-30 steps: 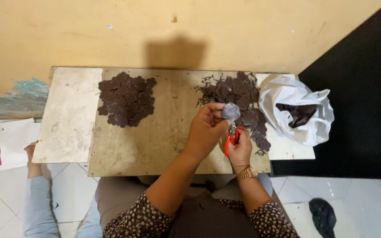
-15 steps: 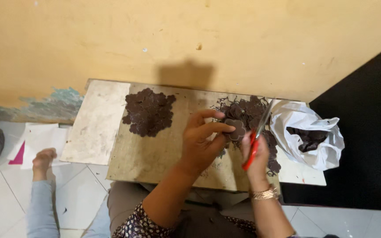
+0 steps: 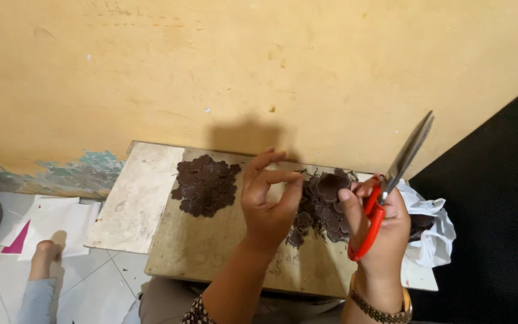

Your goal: The person uses red-handled scissors to trim the edges of dark brown, flower-shaped pieces of material. They hold each piece in the left hand and cut with the right, placing finished pieces into a pile on the left side of the table.

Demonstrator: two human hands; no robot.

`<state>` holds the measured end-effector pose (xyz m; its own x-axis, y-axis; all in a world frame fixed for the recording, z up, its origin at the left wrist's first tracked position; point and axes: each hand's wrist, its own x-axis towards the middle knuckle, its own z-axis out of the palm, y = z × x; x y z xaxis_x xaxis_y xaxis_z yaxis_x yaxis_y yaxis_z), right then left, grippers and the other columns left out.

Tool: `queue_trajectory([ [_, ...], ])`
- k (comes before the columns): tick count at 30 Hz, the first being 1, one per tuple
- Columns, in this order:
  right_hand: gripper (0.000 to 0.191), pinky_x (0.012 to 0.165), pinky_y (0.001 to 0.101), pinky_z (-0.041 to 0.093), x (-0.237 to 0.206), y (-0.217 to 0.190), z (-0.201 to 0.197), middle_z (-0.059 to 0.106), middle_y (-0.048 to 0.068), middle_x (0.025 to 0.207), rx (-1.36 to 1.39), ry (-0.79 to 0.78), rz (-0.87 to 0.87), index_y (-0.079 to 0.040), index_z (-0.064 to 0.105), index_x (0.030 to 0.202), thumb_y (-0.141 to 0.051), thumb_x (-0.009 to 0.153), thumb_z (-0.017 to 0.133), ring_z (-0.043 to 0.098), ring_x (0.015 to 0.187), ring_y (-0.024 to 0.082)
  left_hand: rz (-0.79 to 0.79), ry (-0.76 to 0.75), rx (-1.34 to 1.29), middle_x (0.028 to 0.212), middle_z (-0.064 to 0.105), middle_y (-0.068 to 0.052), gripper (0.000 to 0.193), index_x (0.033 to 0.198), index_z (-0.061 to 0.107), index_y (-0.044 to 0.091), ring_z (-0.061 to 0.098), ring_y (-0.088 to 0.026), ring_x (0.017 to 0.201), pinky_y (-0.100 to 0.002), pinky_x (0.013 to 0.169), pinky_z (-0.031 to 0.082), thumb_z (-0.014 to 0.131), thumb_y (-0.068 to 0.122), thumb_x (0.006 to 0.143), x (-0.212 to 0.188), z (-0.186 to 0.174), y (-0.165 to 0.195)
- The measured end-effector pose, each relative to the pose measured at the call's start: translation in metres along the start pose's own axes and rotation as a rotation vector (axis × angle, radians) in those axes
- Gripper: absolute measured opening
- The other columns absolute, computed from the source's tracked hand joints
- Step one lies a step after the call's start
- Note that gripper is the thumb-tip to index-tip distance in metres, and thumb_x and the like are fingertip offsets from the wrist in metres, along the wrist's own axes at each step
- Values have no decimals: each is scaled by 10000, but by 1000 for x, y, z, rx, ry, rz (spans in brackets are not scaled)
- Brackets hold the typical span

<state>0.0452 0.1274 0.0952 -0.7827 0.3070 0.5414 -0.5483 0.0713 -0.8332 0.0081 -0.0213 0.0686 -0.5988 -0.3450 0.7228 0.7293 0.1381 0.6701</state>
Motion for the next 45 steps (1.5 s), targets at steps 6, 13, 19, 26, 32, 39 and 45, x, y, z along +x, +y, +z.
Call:
queue_trajectory([
  [6,180,846,230,475,-17,13,-15,647,43,987,22,6,128,-41,565,994,62,944,704,599,925,100,-13,-289,22,1426,567,-122,425,1293,640,92,537,-318,1365,-459,1165,443,714,88,874,-16,-19,-4],
  [13,173,810,222,478,-25,19,-23,668,57,963,54,-51,154,-37,570,993,69,933,693,605,890,94,236,-356,139,1520,530,-98,343,1171,715,193,484,-338,1466,-488,1216,418,809,132,846,-13,-17,7],
  [19,135,752,218,466,-30,25,-34,696,82,1037,37,24,188,-30,580,989,56,943,673,576,846,83,127,-388,32,1269,695,-74,171,1020,739,162,599,-313,1315,-429,1092,499,806,115,870,-18,-10,6],
  [26,205,835,225,505,-32,20,-37,684,91,1043,48,-58,167,-40,560,1015,73,910,695,621,929,93,-351,-411,-147,952,740,-48,150,1059,761,63,675,-129,849,-267,760,542,764,109,917,-32,-4,5],
  [32,216,796,236,499,-37,21,-30,687,78,958,27,49,257,-48,548,987,53,915,726,626,867,100,-716,-443,-598,1010,717,22,218,1187,705,39,613,-38,869,-210,768,509,639,112,993,-39,-1,-3],
  [39,166,832,245,472,-47,40,-29,649,64,1012,32,-19,187,-45,556,1039,2,968,699,580,937,102,-769,-438,-640,967,702,-5,196,1174,711,-8,590,-55,820,-220,698,473,677,89,1007,-47,1,-15],
  [45,175,801,284,478,-60,57,-35,617,56,1047,-39,-191,378,-43,589,1132,-88,975,651,562,909,143,-777,-337,-523,985,749,-20,174,1121,710,36,699,-74,876,-224,706,544,649,132,989,-39,-1,-24],
])
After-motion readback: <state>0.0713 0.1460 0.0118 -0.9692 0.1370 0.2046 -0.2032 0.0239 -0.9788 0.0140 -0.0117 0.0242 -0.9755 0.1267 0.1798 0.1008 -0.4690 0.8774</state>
